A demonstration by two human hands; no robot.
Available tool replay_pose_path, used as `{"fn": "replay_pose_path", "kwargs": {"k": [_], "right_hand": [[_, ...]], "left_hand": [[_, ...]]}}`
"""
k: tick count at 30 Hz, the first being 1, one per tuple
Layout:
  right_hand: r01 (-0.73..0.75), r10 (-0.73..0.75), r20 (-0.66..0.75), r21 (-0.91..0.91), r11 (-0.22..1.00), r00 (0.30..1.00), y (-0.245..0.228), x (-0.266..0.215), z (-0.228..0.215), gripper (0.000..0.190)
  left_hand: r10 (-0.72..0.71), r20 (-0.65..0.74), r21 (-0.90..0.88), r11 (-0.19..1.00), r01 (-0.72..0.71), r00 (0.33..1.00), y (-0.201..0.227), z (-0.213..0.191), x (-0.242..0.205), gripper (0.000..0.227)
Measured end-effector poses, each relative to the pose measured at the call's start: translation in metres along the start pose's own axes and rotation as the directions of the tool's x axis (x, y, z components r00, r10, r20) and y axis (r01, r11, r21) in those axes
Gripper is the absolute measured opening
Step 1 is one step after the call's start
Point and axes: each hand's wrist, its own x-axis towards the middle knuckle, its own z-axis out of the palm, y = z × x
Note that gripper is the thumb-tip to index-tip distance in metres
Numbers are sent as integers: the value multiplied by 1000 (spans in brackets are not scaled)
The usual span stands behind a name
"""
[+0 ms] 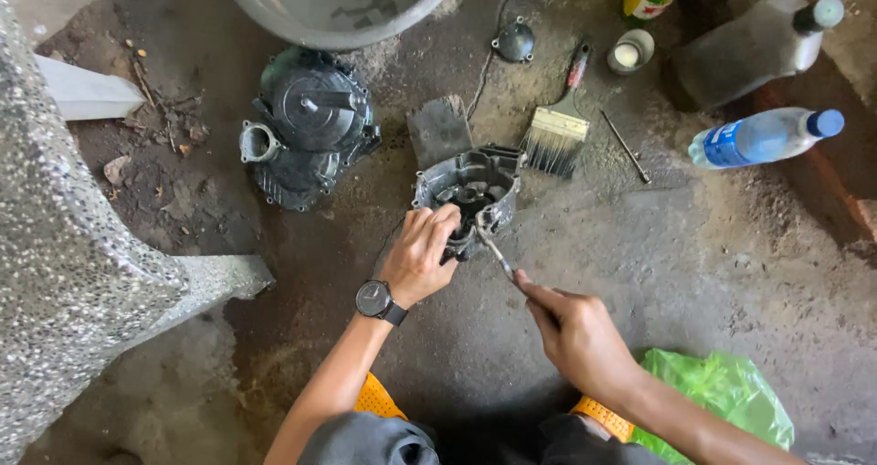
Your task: Cleaning and scraping residue from motorcycle engine casing parts using a brush and a scraper tool.
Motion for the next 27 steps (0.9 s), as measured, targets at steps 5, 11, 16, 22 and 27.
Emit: {"fn": "replay_pose_path", "kwargs": {"k": [5, 11, 16, 22, 27], "right_hand": [[-61, 54, -31, -300, 952, 998, 41, 0, 24, 49], [-59, 40, -181, -102, 993, 983, 55, 7, 26, 43], [-290, 286, -54, -75, 954, 957, 53, 36, -17, 26], [-270, 265, -66, -69, 961, 962, 79, 36, -13, 26], [-55, 59, -192, 25, 998, 980, 79, 6, 39, 33]], "left_hand": [[-8, -26, -8, 1000, 8, 1000, 2, -1, 4, 63], [8, 9, -7, 1000, -8, 1000, 1, -7, 0, 71], [55, 68, 25, 998, -57, 996, -2, -3, -9, 74], [75, 76, 39, 996, -78, 994, -5, -2, -14, 73], [59, 50, -5, 998, -58, 997, -2, -9, -4, 72]]}}
